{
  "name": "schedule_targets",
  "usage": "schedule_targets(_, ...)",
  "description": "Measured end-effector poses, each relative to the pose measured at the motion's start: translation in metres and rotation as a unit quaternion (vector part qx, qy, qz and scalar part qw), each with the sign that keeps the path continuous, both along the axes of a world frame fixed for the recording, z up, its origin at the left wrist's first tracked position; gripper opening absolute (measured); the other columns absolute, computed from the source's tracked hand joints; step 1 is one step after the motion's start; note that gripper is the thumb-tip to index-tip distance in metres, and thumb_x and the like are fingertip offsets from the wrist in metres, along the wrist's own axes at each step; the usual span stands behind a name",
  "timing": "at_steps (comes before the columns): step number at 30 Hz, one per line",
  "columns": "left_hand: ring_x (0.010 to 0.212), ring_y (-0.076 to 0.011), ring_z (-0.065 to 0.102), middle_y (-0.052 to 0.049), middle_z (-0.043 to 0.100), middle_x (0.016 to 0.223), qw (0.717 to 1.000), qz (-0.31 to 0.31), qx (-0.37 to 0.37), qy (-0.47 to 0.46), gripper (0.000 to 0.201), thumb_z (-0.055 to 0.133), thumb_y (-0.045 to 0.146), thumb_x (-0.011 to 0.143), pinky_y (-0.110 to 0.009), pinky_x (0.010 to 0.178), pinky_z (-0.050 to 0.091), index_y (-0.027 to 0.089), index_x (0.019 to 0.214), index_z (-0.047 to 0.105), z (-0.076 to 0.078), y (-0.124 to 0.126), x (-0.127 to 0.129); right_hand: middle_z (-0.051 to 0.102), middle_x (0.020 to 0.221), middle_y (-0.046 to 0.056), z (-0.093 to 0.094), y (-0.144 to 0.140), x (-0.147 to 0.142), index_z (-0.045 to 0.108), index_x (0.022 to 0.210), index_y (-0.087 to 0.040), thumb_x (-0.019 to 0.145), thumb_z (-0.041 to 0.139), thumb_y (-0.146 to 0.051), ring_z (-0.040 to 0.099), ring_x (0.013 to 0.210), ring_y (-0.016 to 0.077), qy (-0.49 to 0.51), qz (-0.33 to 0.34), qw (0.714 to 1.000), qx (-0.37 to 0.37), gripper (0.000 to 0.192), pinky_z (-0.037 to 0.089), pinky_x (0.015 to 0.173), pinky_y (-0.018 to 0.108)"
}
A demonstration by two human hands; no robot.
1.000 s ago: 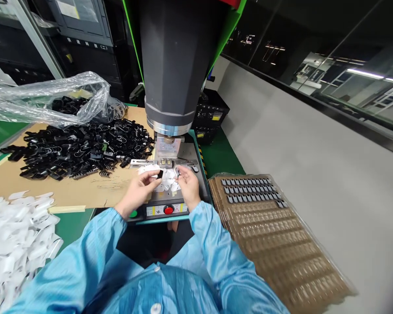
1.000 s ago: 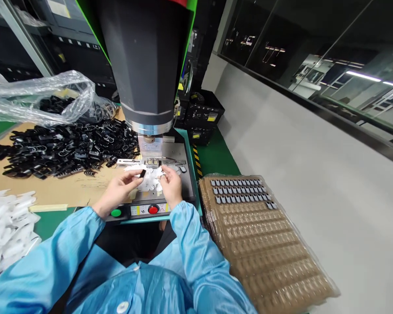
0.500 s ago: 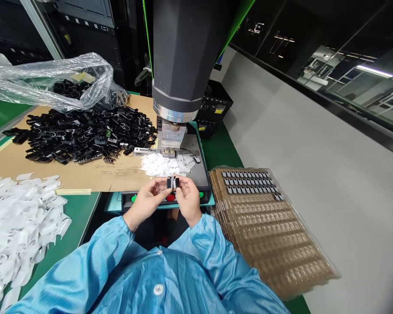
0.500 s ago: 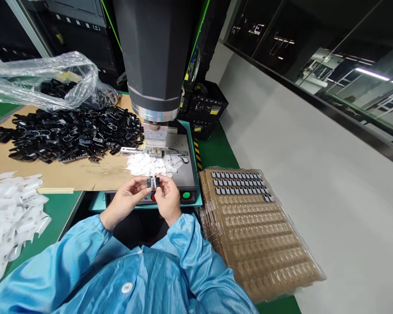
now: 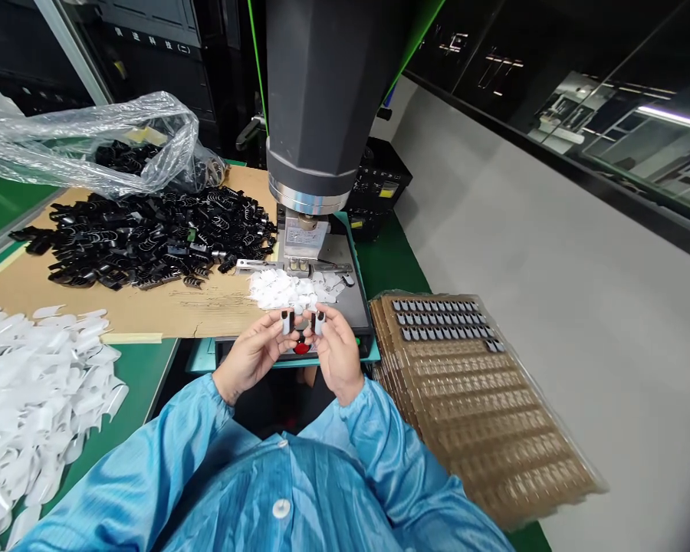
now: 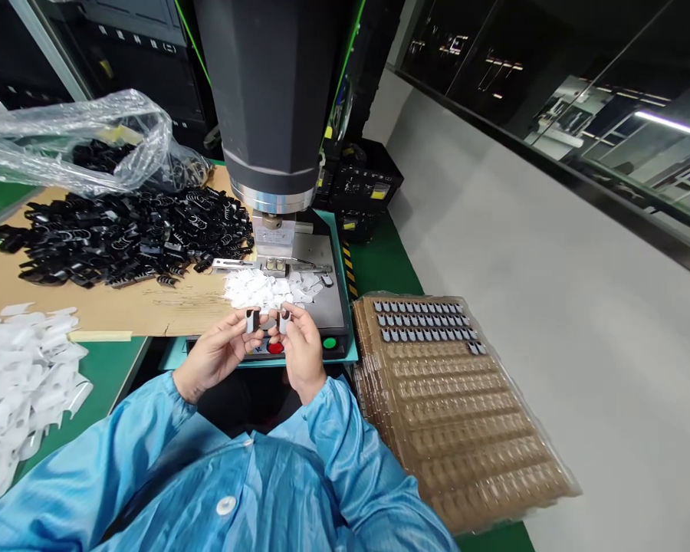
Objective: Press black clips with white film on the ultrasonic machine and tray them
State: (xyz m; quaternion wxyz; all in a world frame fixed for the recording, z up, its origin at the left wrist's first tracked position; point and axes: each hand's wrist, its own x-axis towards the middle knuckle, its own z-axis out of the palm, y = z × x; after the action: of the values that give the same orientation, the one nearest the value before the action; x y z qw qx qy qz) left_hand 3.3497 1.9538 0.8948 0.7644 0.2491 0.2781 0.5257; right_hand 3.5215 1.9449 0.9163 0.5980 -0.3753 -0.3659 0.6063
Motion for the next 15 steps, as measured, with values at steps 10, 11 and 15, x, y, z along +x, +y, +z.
schedule_targets(10,0.097,-0.0201,0.078,-0.011,0.076,0.126,1.0,-0.02,-0.003,-0.006,0.045,0.08,0.03,0.094,-0.032,0.086,0.065,0.021,0.137,0.071,-0.0013,-0.0035,0.0017,0.076,0.118,0.007,-0.0002,-0.0023,-0.0019,0.073,0.125,-0.024,0.091,0.071,-0.033,0.068,0.08,0.0173,0.061,0.028,0.998,-0.023,0.035,0.062,0.072,0.035)
schedule_targets(11,0.095,-0.0197,0.078,-0.011,0.076,0.126,1.0,-0.018,-0.003,-0.005,0.046,0.08,0.03,0.093,-0.032,0.085,0.065,0.021,0.138,0.071,-0.0017,-0.0036,0.0019,0.076,0.118,0.007,0.0003,-0.0024,-0.0018,0.072,0.125,-0.024,0.091,0.07,-0.033,0.068,0.08,0.0176,0.057,0.028,0.998,-0.023,0.035,0.062,0.073,0.035)
schedule_targets(15,0.093,-0.0181,0.077,-0.01,0.077,0.122,1.0,-0.017,-0.009,-0.007,0.048,0.081,0.03,0.091,-0.029,0.083,0.066,0.022,0.138,0.072,-0.0014,-0.003,0.0027,0.074,0.116,0.007,0.0004,-0.0007,-0.0021,0.07,0.127,-0.024,0.091,0.067,-0.03,0.068,0.081,0.0172,0.048,0.034,0.998,-0.017,0.036,0.062,0.074,0.035)
